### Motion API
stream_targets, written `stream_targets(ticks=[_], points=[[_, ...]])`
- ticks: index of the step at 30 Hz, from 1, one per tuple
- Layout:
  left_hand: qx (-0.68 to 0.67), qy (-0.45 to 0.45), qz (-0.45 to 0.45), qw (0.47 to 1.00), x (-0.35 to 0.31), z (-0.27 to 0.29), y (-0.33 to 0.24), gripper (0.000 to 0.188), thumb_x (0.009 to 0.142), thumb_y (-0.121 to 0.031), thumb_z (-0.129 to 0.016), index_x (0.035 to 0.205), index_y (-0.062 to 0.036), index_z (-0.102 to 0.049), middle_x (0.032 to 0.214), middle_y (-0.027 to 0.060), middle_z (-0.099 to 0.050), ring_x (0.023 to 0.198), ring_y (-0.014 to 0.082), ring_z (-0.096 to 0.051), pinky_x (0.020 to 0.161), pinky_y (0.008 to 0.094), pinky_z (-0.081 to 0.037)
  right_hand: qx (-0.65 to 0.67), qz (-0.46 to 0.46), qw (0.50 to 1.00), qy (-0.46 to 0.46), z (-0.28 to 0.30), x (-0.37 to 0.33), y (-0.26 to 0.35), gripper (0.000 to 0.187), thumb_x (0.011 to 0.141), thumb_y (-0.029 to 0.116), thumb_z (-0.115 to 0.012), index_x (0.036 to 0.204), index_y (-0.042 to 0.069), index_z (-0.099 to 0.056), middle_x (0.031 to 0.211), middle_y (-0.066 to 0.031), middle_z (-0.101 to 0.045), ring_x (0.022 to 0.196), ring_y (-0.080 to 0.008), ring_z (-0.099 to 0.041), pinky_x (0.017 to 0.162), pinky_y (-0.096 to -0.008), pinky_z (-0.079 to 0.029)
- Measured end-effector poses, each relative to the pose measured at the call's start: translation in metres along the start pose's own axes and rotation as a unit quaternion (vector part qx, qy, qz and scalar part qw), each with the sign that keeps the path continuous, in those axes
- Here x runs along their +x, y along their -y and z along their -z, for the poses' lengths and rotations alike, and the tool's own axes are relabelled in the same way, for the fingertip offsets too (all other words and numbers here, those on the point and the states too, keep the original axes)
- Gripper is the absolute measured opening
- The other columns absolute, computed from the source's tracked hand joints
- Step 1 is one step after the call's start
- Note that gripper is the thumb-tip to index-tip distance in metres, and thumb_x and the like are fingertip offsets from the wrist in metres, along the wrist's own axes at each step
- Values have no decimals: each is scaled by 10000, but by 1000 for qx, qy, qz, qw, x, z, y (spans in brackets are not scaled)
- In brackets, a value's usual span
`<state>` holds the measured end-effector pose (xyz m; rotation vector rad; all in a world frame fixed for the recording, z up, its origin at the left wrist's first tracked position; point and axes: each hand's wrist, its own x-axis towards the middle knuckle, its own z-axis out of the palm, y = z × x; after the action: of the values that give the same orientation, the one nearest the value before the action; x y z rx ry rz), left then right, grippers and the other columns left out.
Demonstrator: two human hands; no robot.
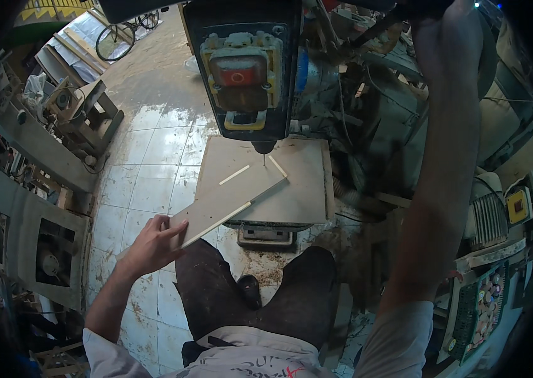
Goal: The person sits on the floor in a workshop and uses a drill press to drill holes into rectangular wooden planks. They handle the planks one by one, positioning them under the drill bit, operating the machine, and then inspecting the drilled holes before moving to the next piece.
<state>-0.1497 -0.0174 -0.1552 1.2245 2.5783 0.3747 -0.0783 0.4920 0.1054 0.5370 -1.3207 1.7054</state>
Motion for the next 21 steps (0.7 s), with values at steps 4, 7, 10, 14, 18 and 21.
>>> stream_targets(ticks=[4, 7, 10, 14, 18, 21], points=[[-1, 4, 5, 1000, 0, 0, 2, 612, 755, -286, -757, 1324, -189, -554, 1162, 193, -489, 1063, 334, -523, 919, 419, -453, 25, 29, 999, 11, -14, -18, 1, 250, 959, 146, -463, 1143, -4, -544, 1113, -125, -627, 1040, -198, -609, 946, -332, -481], [4, 3, 4, 1000, 0, 1, 2, 613, 754, -289, -759, 1323, -190, -554, 1165, 194, -492, 1064, 331, -526, 923, 417, -453, -24, 51, 995, -82, -27, -28, 0, 252, 961, 139, -459, 1155, -3, -533, 1125, -126, -625, 1040, -204, -609, 953, -351, -478], [6, 3, 4, 1000, 1, 1, 2, 614, 751, -291, -762, 1321, -191, -557, 1166, 195, -495, 1060, 331, -529, 925, 417, -453, 32, 30, 999, 24, -16, -35, 3, 254, 962, 135, -457, 1163, -5, -523, 1099, -121, -627, 1006, -198, -612, 937, -353, -483], [4, 5, 4, 1000, 2, 3, 3, 614, 746, -294, -766, 1317, -196, -560, 1169, 197, -498, 1059, 330, -530, 928, 416, -453, 27, 38, 998, 31, -12, -39, 4, 222, 967, 137, -451, 1125, 3, -531, 1024, -108, -629, 930, -184, -613, 877, -337, -491], [6, 2, 4, 1000, 2, 3, 3, 612, 749, -290, -764, 1318, -202, -559, 1170, 196, -498, 1065, 331, -531, 928, 415, -453, 8, 37, 999, 27, -15, -42, 3, 193, 964, 136, -458, 1087, 10, -536, 979, -98, -630, 889, -181, -610, 832, -322, -489], [5, 6, 7, 1000, 1, 3, 2, 609, 755, -286, -760, 1322, -205, -554, 1183, 199, -492, 1077, 332, -531, 931, 416, -452, 4, 43, 999, 12, -17, -43, 4, 187, 959, 136, -466, 1078, 10, -538, 979, -98, -630, 892, -184, -608, 829, -314, -483]])
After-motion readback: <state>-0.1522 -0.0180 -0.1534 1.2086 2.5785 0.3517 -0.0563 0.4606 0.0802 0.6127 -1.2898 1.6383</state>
